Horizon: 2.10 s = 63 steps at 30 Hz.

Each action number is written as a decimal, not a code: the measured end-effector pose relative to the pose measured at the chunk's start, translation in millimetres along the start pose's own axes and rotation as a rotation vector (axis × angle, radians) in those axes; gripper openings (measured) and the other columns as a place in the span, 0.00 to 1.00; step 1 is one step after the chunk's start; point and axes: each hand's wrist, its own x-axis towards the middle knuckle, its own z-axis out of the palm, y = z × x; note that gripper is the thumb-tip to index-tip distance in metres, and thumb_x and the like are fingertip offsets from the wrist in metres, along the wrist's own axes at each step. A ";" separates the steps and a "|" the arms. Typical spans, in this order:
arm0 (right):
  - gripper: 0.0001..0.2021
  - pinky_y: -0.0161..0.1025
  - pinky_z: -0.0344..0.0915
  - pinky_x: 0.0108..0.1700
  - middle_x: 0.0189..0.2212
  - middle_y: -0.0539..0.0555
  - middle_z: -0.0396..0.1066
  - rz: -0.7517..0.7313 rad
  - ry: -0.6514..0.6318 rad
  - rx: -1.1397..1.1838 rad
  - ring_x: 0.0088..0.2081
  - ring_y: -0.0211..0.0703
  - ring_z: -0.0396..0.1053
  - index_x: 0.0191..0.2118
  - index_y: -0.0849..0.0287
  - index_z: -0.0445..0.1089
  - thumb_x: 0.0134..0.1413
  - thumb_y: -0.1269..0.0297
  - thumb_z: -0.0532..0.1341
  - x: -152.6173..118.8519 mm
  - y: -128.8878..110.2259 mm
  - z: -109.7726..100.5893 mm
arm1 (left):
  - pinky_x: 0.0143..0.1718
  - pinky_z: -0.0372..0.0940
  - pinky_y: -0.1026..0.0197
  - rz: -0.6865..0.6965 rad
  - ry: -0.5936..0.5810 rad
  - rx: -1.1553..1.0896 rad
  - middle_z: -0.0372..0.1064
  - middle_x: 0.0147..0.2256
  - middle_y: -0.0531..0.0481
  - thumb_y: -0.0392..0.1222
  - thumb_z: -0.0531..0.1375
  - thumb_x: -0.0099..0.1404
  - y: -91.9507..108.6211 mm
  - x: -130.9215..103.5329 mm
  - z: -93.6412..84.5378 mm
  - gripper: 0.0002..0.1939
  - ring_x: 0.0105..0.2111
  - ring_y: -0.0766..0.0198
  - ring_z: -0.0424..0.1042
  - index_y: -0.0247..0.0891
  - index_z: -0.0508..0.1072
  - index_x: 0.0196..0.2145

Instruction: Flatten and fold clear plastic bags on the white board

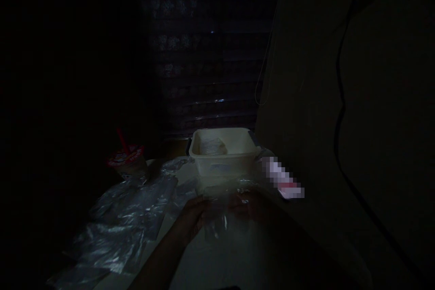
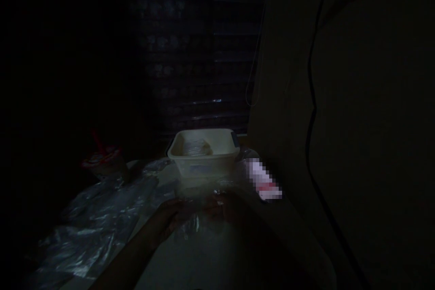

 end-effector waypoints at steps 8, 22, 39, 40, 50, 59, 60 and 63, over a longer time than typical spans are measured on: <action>0.08 0.35 0.60 0.29 0.21 0.53 0.71 -0.091 -0.007 -0.074 0.24 0.37 0.68 0.30 0.64 0.67 0.44 0.68 0.53 -9.4 -2.6 0.2 | 0.21 0.61 0.67 0.047 0.031 0.024 0.70 0.21 0.48 0.36 0.59 0.45 -2.7 0.1 -2.1 0.09 0.21 0.65 0.69 0.30 0.70 0.27; 0.08 0.32 0.57 0.22 0.18 0.51 0.68 -0.303 -0.037 -0.098 0.21 0.35 0.65 0.27 0.62 0.69 0.35 0.67 0.60 -8.0 1.4 -9.9 | 0.16 0.54 0.70 0.137 0.067 0.078 0.59 0.12 0.58 0.37 0.57 0.42 1.0 -0.9 -6.7 0.06 0.12 0.74 0.58 0.33 0.69 0.21; 0.11 0.39 0.64 0.28 0.27 0.52 0.71 -0.379 0.145 -0.098 0.26 0.40 0.69 0.30 0.58 0.67 0.36 0.61 0.58 -1.3 -3.7 -23.6 | 0.26 0.60 0.62 0.361 0.223 0.418 0.70 0.25 0.48 0.38 0.57 0.44 -0.6 -0.4 -17.5 0.07 0.24 0.62 0.67 0.35 0.72 0.23; 0.11 0.39 0.64 0.27 0.27 0.52 0.71 -0.399 0.188 -0.128 0.26 0.40 0.68 0.30 0.58 0.67 0.36 0.60 0.58 -1.6 -4.5 -23.5 | 0.29 0.61 0.61 0.410 0.252 0.494 0.70 0.27 0.48 0.39 0.57 0.46 -0.1 -2.2 -17.0 0.08 0.27 0.61 0.68 0.35 0.72 0.25; 0.09 0.38 0.60 0.26 0.22 0.53 0.69 -0.591 0.555 -0.440 0.26 0.42 0.65 0.22 0.59 0.66 0.33 0.58 0.58 -1.4 -10.4 -23.4 | 0.49 0.53 0.56 0.749 0.058 1.426 0.56 0.50 0.44 0.37 0.43 0.60 -14.1 0.1 -15.8 0.20 0.50 0.63 0.55 0.36 0.57 0.50; 0.10 0.42 0.59 0.35 0.26 0.54 0.68 -0.708 0.601 -0.772 0.31 0.45 0.65 0.24 0.58 0.67 0.39 0.58 0.53 -3.1 -6.3 -27.0 | 0.51 0.42 0.44 0.714 -0.029 1.835 0.49 0.54 0.41 0.40 0.40 0.62 -15.8 -6.0 -17.7 0.22 0.54 0.60 0.47 0.34 0.50 0.53; 0.11 0.43 0.60 0.36 0.26 0.54 0.68 -0.716 0.611 -0.812 0.31 0.45 0.65 0.24 0.58 0.67 0.41 0.58 0.52 -3.0 -5.9 -27.0 | 0.51 0.41 0.44 0.713 -0.033 1.856 0.48 0.54 0.41 0.41 0.39 0.62 -15.8 -7.0 -16.8 0.22 0.54 0.60 0.47 0.34 0.49 0.53; 0.11 0.44 0.59 0.39 0.28 0.56 0.69 -0.762 0.666 -0.878 0.34 0.46 0.65 0.26 0.58 0.67 0.42 0.61 0.50 -4.1 -2.4 -24.4 | 0.51 0.39 0.42 0.717 -0.044 1.910 0.46 0.54 0.40 0.42 0.39 0.62 -16.9 -9.8 -14.0 0.23 0.54 0.59 0.45 0.33 0.47 0.54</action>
